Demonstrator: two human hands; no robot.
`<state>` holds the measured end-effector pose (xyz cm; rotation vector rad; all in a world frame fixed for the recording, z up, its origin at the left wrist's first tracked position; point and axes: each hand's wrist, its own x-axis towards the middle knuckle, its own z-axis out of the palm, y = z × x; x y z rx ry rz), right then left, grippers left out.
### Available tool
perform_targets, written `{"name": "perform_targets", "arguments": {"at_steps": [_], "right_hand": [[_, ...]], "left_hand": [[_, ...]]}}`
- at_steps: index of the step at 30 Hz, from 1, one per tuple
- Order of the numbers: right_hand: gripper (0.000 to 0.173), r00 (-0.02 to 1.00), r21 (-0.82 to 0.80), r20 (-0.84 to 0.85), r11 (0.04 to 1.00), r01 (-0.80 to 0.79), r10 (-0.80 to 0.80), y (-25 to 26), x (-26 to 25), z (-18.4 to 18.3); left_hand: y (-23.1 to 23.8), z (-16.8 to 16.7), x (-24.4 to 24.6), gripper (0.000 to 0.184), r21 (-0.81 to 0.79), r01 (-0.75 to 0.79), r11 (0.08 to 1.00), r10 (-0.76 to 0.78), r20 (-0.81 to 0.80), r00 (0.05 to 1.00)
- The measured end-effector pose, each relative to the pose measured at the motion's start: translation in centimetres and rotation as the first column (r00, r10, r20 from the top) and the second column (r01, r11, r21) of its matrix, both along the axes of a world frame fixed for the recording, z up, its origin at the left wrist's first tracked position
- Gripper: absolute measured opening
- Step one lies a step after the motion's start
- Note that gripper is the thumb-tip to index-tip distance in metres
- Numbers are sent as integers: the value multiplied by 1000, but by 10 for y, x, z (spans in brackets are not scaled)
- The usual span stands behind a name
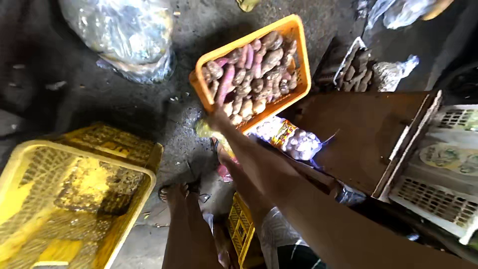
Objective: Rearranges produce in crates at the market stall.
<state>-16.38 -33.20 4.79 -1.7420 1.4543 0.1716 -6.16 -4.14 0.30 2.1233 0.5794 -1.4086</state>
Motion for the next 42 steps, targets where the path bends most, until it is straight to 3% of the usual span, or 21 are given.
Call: {"name": "perform_targets", "arguments": {"at_steps": [1,2,4,5,6,8,10,12,14,15,17,19,23,27,32,36,39,42], "right_hand": [[78,989,160,67,980,117,-129,9,0,-35],[90,981,357,-15,915,186,-193,9,10,-54],[95,979,562,-69,803,197,-192,16,23,-61],[91,991,627,-18,770,115,-133,13,22,-51],[74,997,647,45,762,16,-60,6,17,-40],[43,998,618,65,785,-42,2,-30,-5,-21],[34,994,395,-90,914,96,-65,-85,-56,-15],[41,932,61,-256,958,279,-255,-147,-124,-22],[67,821,-165,-369,900,404,-436,-207,-194,-40],[75,779,-195,-380,866,459,-499,-231,-226,-56],[77,711,-103,-283,758,644,-644,-253,-265,-90],[90,646,37,-269,663,748,-714,-255,-271,-108],[102,601,10,-297,627,779,-742,-256,-256,-142],[89,674,237,-209,632,738,-709,-258,-253,-122],[100,694,167,-251,676,718,-675,-241,-233,-89],[101,767,150,-218,756,637,-603,-216,-207,-30],[106,799,174,-224,784,596,-558,-196,-203,16],[87,799,276,-57,759,589,-599,-168,-223,54]], "left_hand": [[-27,-2,-4,38,-20,47,999,-46,41,998],[-58,1,-4,40,-50,93,994,-89,77,993],[-114,8,2,45,-92,157,983,-145,126,981],[-142,6,5,46,-107,167,980,-151,149,977],[-165,1,10,47,-121,166,979,-143,176,974],[-199,-16,14,47,-165,201,966,-166,205,965],[-224,-35,8,51,-114,319,941,-291,212,933],[-244,-51,1,63,54,416,908,-418,193,888],[-264,-54,-5,70,258,463,848,-517,214,829],[-270,-51,-8,70,323,473,820,-552,223,803],[-270,-54,-10,69,384,466,797,-576,253,778],[-270,-53,-10,65,410,432,804,-554,249,794],[-271,-60,-5,63,438,434,787,-565,231,792],[-272,-60,-4,60,432,432,792,-552,203,809],[-253,-66,16,65,389,439,810,-544,222,809],[-225,-75,51,73,190,480,857,-513,203,834],[-208,-31,62,57,20,476,879,-475,110,873],[-176,61,57,38,-118,224,967,-210,120,970]]}}
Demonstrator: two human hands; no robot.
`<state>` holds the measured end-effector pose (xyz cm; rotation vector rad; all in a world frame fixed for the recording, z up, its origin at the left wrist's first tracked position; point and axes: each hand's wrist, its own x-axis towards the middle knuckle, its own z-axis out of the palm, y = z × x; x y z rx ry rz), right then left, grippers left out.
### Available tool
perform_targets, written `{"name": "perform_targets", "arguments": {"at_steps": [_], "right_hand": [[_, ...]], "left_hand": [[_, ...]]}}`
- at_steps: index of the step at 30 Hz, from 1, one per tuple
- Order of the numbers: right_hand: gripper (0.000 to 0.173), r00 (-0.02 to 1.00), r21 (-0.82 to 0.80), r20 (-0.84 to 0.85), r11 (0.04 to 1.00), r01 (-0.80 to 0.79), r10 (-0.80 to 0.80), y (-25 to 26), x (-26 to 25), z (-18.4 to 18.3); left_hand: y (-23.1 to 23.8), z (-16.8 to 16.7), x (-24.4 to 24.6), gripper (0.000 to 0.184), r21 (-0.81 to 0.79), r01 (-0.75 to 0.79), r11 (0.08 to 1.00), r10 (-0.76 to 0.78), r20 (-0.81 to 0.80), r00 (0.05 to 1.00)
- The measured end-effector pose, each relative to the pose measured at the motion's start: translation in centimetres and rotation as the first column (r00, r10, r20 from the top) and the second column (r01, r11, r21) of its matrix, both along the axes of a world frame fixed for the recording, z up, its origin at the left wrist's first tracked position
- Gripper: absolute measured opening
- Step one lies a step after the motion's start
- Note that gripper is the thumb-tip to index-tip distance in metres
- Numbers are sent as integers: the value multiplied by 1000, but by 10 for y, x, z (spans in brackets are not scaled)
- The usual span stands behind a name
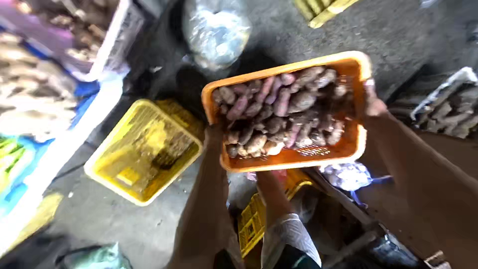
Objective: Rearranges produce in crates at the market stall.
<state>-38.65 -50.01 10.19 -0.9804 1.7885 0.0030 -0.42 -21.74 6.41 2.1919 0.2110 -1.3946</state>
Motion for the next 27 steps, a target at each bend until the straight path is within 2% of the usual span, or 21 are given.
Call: {"name": "perform_targets", "arguments": {"at_steps": [2,3,5,7,11,14,17,20,23,27], "right_hand": [[75,961,-24,272,999,-39,44,12,1,43],[74,939,-47,336,997,-62,74,23,3,72],[72,953,-113,276,989,-93,121,48,16,137],[70,966,-131,244,990,-54,85,70,29,189],[74,949,-2,302,995,-96,92,109,59,269],[73,940,18,314,989,-149,136,137,93,281],[72,913,60,370,977,-205,169,173,141,285],[66,910,136,383,965,-225,158,198,201,273],[60,913,138,312,938,-319,264,229,281,275],[61,853,152,308,863,-482,421,257,381,267]], "left_hand": [[22,62,4,42,-92,-28,995,27,-15,1000],[36,94,4,44,-100,-13,995,12,-15,1000],[64,160,8,46,-79,0,997,-3,-39,999],[98,220,11,47,-74,-29,997,28,-23,999],[175,307,11,41,-15,-117,993,118,85,989],[228,342,25,40,44,-169,985,161,153,975],[281,360,47,33,37,-261,965,246,223,943],[328,358,86,26,63,-302,951,271,302,914],[371,358,132,27,110,-340,934,281,363,889],[425,334,196,24,54,-438,897,387,379,840]]}}
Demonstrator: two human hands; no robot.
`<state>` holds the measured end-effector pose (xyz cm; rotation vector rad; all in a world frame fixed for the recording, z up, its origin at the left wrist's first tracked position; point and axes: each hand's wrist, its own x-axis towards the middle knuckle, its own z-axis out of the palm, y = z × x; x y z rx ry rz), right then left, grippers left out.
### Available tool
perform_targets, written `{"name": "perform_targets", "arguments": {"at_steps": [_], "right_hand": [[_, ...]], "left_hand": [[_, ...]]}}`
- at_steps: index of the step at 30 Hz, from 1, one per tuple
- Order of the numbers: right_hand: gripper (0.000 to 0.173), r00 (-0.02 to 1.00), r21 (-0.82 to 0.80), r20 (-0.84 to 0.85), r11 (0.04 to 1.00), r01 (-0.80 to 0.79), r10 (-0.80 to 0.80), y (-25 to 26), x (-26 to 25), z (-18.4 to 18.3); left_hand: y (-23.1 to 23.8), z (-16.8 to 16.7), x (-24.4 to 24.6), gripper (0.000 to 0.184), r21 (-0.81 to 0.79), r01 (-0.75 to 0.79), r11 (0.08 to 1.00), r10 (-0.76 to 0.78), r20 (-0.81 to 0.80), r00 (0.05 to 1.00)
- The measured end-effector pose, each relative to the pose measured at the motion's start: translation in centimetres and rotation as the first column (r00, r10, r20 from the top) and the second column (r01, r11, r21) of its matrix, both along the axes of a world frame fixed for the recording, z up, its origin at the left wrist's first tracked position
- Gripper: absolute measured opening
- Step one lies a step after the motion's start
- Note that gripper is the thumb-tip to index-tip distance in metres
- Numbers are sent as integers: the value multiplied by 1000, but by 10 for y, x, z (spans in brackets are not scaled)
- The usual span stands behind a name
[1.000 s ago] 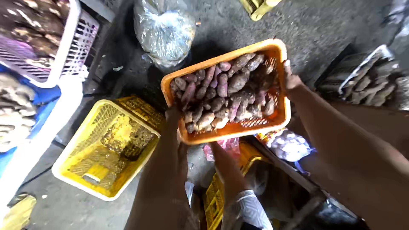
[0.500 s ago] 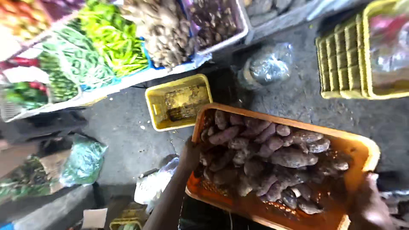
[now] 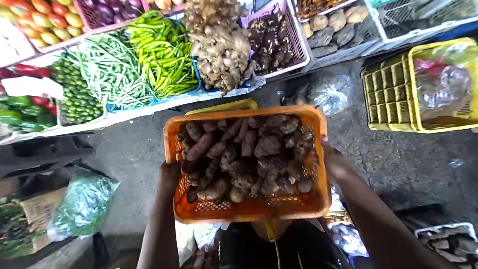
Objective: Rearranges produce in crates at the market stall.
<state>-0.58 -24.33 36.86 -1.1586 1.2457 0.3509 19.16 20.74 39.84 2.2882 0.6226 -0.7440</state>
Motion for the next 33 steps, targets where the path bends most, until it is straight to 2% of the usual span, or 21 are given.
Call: {"name": "perform_targets", "arguments": {"at_steps": [3,6,8,10,14,17,19,21,24,28,33], "right_hand": [[64,992,-36,-21,992,-123,122,17,66,-32],[68,983,-73,-99,984,-161,154,37,121,-80],[71,977,-97,-144,980,-174,159,49,140,-110],[73,970,-145,-190,972,-183,154,56,154,-130],[77,962,-258,-253,951,-172,105,62,161,-143],[78,871,-423,-478,841,-337,108,72,173,-134],[75,786,-448,-603,759,-474,135,82,187,-122],[75,733,-444,-665,713,-543,144,85,191,-121],[75,691,-453,-713,671,-587,122,82,189,-128],[79,656,-397,-740,689,-606,150,81,186,-126],[84,661,-405,-737,689,-601,143,78,188,-128]], "left_hand": [[30,-37,47,28,-19,-23,1000,22,-41,999],[56,-97,86,29,-31,-50,998,47,-76,996],[64,-132,100,32,-6,-60,998,59,-108,992],[67,-150,111,35,34,-55,998,59,-138,989],[66,-152,113,39,90,-76,993,91,-164,982],[58,-139,111,51,212,15,977,10,-118,993],[54,-135,109,55,302,55,952,-33,-79,996],[46,-136,110,55,397,39,917,-7,-81,997],[36,-136,112,56,449,24,893,33,-118,992],[40,-137,100,55,457,33,889,33,-135,990],[33,-138,101,52,513,14,858,37,-88,995]]}}
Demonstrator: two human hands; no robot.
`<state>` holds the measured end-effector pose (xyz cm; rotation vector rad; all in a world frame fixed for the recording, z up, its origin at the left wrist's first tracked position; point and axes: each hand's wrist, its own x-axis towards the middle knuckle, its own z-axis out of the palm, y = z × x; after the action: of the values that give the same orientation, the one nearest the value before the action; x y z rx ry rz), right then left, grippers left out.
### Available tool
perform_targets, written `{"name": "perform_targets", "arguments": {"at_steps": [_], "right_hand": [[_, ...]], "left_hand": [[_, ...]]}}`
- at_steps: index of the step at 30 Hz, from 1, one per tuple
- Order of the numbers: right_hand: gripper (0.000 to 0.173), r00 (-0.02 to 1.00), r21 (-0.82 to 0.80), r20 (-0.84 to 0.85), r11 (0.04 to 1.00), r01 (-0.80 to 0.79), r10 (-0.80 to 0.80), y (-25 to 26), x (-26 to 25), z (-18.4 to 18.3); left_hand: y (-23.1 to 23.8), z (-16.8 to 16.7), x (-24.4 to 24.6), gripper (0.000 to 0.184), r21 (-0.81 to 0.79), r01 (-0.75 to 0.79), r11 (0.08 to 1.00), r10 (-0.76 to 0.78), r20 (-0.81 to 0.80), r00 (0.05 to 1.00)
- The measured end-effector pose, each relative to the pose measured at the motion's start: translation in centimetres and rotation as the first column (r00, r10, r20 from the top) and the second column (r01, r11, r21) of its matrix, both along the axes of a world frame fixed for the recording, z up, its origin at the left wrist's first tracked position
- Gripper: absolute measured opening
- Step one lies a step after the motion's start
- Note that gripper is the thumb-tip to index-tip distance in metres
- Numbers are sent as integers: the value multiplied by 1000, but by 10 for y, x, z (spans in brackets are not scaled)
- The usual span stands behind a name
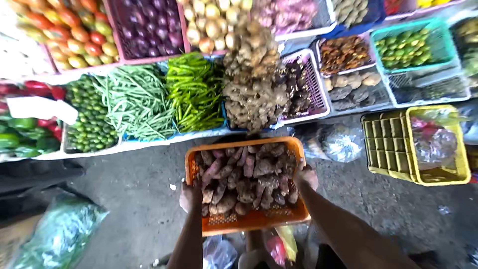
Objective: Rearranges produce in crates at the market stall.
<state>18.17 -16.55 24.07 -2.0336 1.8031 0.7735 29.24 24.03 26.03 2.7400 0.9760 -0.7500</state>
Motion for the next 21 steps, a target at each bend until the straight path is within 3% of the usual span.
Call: {"name": "perform_targets", "arguments": {"at_steps": [11,15,21], "right_hand": [[81,999,16,-4,999,49,-49,-4,1,-2],[78,998,87,-3,994,62,-62,1,8,27],[79,1000,89,-24,996,-13,15,0,4,12]], "left_hand": [[3,-18,1,54,17,46,999,-46,9,999],[-11,20,9,59,-21,22,1000,-24,-118,993],[-4,2,5,59,10,3,1000,-3,14,1000]]}}
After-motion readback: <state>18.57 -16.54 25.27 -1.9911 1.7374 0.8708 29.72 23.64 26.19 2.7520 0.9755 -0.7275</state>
